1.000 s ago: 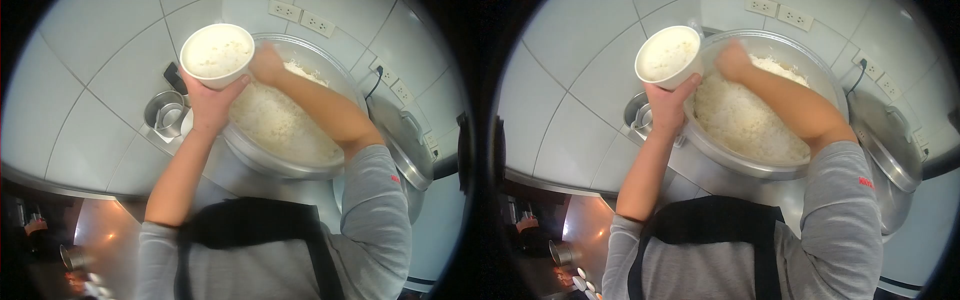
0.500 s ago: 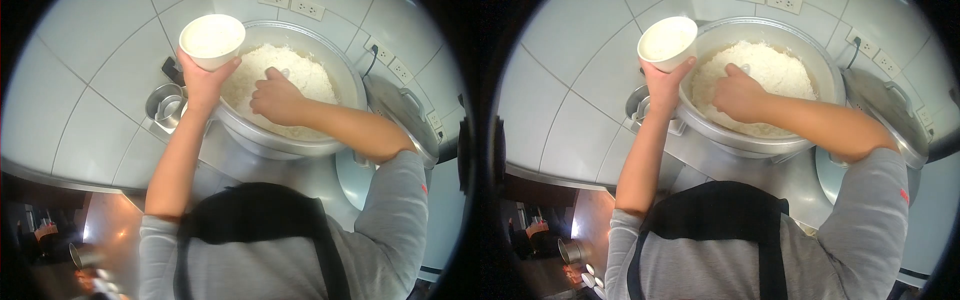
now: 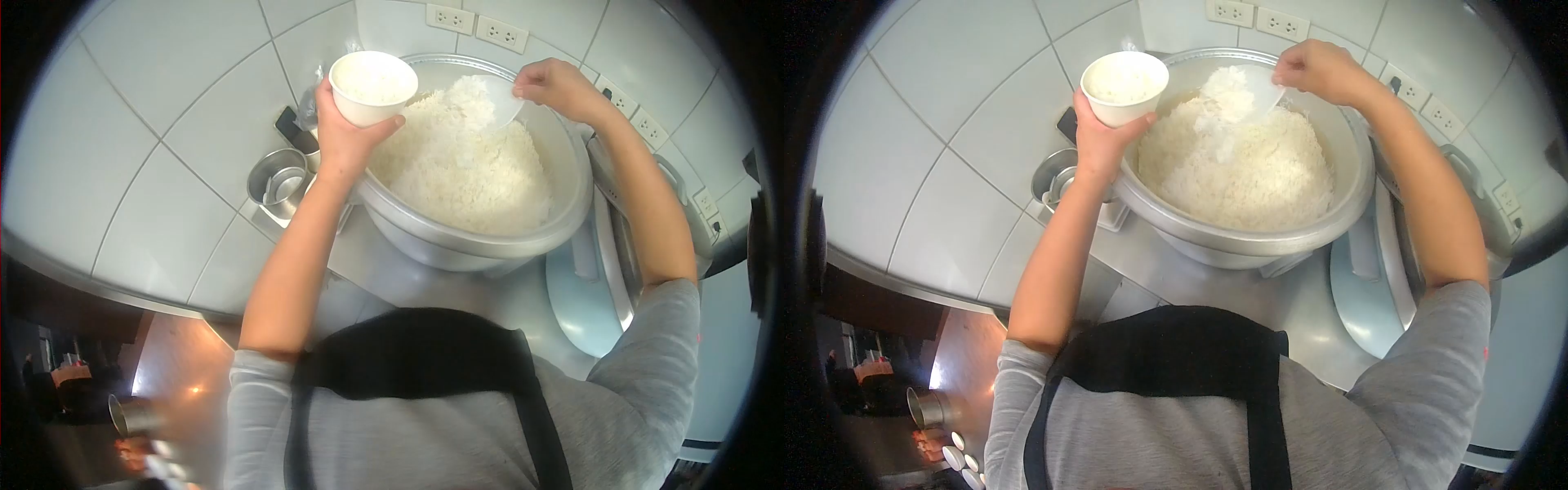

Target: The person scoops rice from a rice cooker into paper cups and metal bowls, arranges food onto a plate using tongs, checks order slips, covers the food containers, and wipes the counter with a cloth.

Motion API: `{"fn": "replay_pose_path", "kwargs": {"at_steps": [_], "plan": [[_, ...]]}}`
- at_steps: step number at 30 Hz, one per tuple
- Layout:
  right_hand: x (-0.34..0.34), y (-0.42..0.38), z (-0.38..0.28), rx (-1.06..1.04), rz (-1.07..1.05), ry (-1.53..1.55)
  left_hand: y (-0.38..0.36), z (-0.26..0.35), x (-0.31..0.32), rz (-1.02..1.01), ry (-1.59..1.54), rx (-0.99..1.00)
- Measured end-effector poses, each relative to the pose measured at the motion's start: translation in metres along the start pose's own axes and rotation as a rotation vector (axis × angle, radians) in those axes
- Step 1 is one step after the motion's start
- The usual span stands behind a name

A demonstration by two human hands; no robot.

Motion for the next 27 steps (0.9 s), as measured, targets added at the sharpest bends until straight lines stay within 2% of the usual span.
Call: {"fn": "replay_pose_path", "kwargs": {"at_steps": [6, 9, 12, 15, 18, 21, 24, 27], "plan": [[-0.004, 0.023, 0.022, 0.109, 0.071, 0.173, 0.003, -0.008, 0.001, -0.011, -0.017, 0.022], [-0.009, 0.026, -0.017, 0.008, 0.313, 0.032, 0.003, -0.005, 0.002, -0.030, -0.042, 0.014], [0.020, 0.019, -0.058, -0.247, 0.649, -0.157, 0.002, -0.007, 0.002, -0.038, -0.060, -0.013], [0.048, -0.002, -0.094, -0.542, 0.607, -0.476, 0.003, -0.009, 0.001, -0.037, -0.050, -0.069], [0.043, -0.004, -0.102, -0.535, 0.648, -0.341, 0.004, -0.007, -0.001, -0.039, -0.118, -0.092], [0.008, -0.011, -0.111, -0.412, 0.599, -0.111, 0.003, -0.003, 0.000, -0.038, -0.203, -0.103], [0.024, -0.015, -0.113, -0.554, 0.539, -0.160, 0.002, -0.003, -0.001, -0.054, -0.181, -0.091], [0.023, -0.014, -0.118, -0.520, 0.476, -0.161, -0.001, -0.002, -0.003, -0.054, -0.143, -0.036]]}}
Point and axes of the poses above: each hand's wrist, its own y-axis towards the middle knuckle, its own x-axis out of the palm, z = x × y, the point moved 3 cm from there along y, towards the middle knuckle, and after that the axes turned 7 degrees about z, right-handed, at the moved point
